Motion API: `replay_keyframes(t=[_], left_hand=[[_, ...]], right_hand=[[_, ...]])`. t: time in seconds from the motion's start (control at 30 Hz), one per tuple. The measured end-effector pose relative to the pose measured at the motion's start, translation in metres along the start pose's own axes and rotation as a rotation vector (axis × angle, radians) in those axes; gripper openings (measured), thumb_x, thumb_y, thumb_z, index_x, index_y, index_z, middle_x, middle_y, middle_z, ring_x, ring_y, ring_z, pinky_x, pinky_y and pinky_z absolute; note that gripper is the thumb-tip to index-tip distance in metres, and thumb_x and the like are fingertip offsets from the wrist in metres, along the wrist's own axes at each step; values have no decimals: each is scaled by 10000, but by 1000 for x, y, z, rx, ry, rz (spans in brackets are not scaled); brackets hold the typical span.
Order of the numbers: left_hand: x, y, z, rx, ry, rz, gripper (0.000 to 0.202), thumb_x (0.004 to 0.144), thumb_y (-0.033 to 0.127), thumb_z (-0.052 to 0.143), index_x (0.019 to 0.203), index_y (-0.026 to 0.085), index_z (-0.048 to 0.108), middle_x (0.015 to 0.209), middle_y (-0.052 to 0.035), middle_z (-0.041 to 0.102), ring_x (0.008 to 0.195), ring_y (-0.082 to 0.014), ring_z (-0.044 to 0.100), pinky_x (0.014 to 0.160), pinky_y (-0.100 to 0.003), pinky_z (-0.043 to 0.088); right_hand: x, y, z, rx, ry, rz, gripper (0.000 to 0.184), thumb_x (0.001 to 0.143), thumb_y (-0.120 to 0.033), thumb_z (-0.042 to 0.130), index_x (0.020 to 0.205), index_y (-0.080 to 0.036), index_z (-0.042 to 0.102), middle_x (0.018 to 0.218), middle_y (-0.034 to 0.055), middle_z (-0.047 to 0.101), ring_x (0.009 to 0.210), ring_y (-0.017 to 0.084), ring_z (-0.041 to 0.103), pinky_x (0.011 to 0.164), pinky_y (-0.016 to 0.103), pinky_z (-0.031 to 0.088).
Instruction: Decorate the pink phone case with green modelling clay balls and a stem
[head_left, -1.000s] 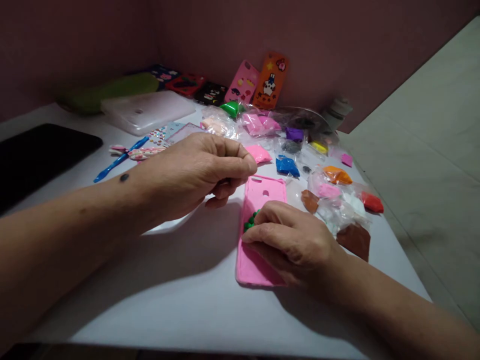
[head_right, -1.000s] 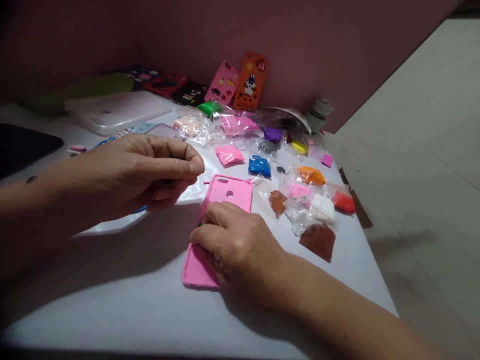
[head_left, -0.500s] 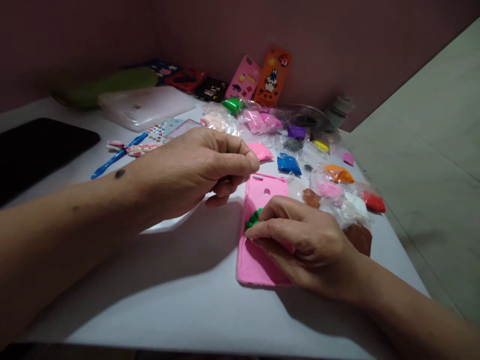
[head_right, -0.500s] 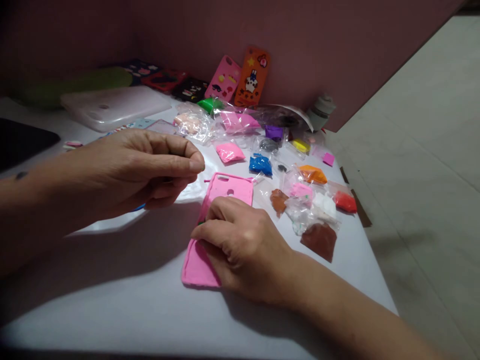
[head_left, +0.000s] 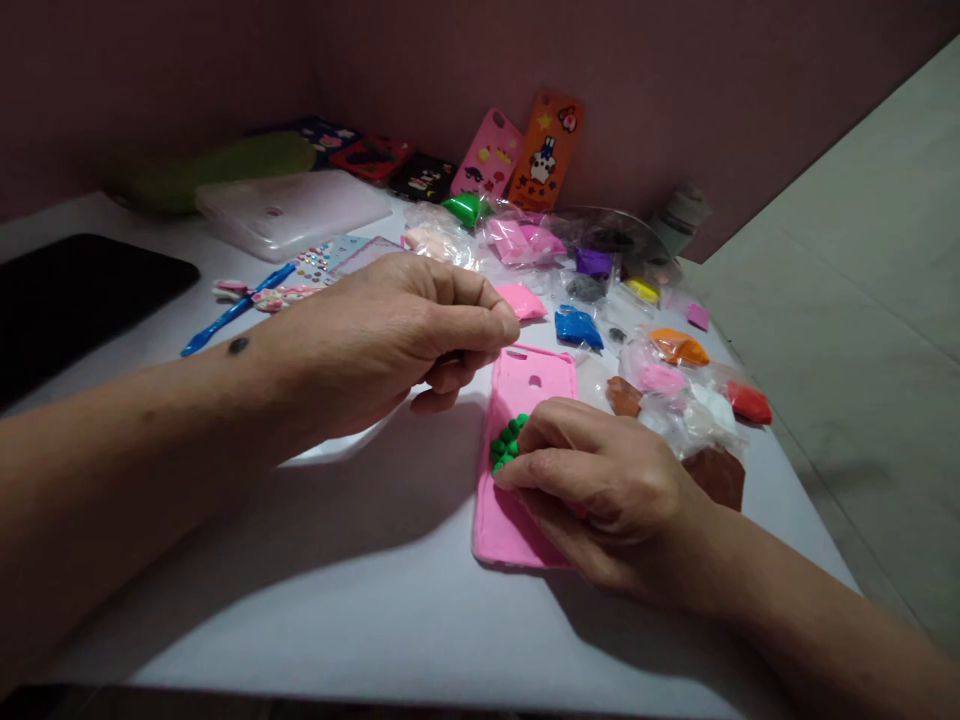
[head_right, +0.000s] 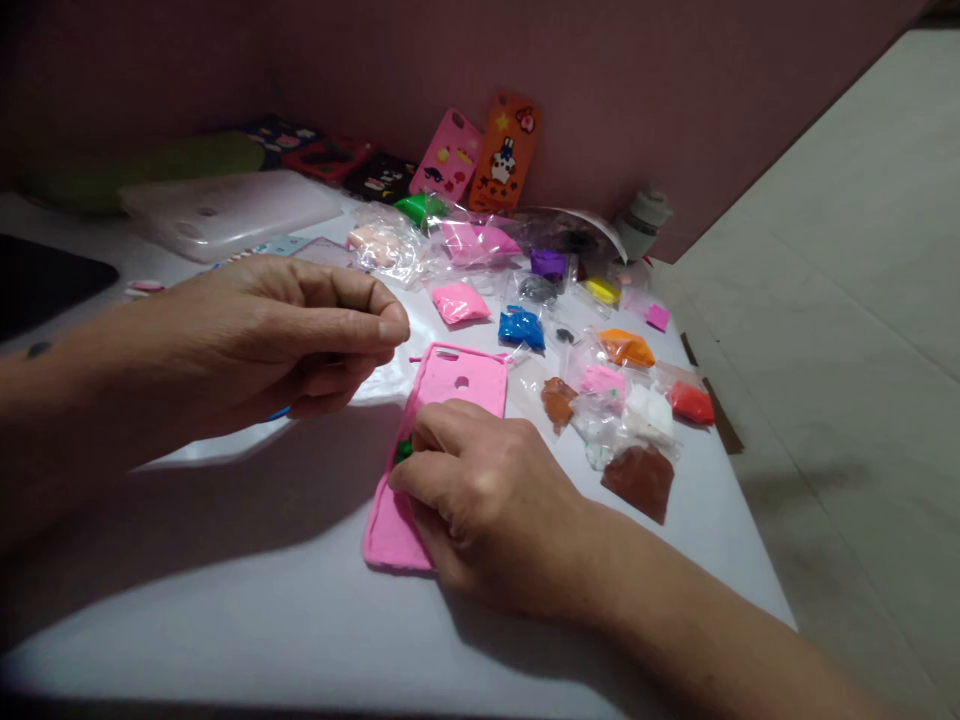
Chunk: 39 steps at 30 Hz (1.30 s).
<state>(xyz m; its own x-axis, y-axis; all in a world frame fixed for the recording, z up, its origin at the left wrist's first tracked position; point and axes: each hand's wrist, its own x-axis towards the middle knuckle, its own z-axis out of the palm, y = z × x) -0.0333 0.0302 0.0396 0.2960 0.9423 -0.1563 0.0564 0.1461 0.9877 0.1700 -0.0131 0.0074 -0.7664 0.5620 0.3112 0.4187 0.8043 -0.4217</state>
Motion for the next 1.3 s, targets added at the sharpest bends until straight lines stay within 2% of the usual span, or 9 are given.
replay_keyframes(t=[0.13,0.3,0.57,0.87,0.97,1.13,1.2,1.3], left_hand=[[0,1,0,-28,-4,-12,343,752,13,635,455,154,537,419,42,424,321,-33,369,300,-89,298],[0,2,0,-9,0,-20,376,770,16,624,437,156,520,414,40,420,309,-33,371,295,-86,293],[-1,-2,-2,-28,-9,-8,380,808,22,638,461,151,552,411,37,448,311,-32,365,282,-80,287],[0,2,4,-49,32,-9,413,776,-47,615,415,138,540,389,31,414,298,-35,343,284,-99,273],[0,-1,3,-63,37,-6,382,787,-35,628,448,136,577,398,23,427,301,-47,356,295,-114,276],[5,-11,-5,-176,20,42,269,779,44,671,532,140,627,466,-9,496,383,-85,417,339,-157,343],[8,-13,-7,-250,49,8,257,767,58,676,531,139,613,478,-15,511,383,-79,420,340,-152,343],[12,-12,-10,-322,85,-87,189,737,58,695,566,120,641,551,-55,607,378,-68,441,322,-135,339]], right_hand=[[1,-1,-3,38,-8,20,228,893,-23,569,845,-142,757,785,67,668,687,160,594,581,270,480],[3,-3,-9,81,83,48,175,852,-5,624,850,-122,755,786,52,669,685,129,609,597,234,490],[3,-3,-7,23,0,8,237,888,-25,564,819,-129,765,743,63,650,665,151,571,563,265,442],[3,0,-2,11,7,-23,237,890,-29,560,846,-114,777,747,79,660,668,172,589,574,288,465],[3,-2,-7,57,89,-12,200,870,-5,596,858,-103,770,766,67,669,679,144,605,585,253,484],[5,2,-12,68,325,-8,215,846,46,583,824,-101,739,713,44,666,654,115,596,590,229,474],[6,7,-12,29,384,-9,205,857,36,587,807,-101,731,690,36,652,633,109,574,572,230,450],[7,15,-12,-6,446,4,186,864,26,603,800,-97,727,672,32,639,608,101,541,555,234,422]])
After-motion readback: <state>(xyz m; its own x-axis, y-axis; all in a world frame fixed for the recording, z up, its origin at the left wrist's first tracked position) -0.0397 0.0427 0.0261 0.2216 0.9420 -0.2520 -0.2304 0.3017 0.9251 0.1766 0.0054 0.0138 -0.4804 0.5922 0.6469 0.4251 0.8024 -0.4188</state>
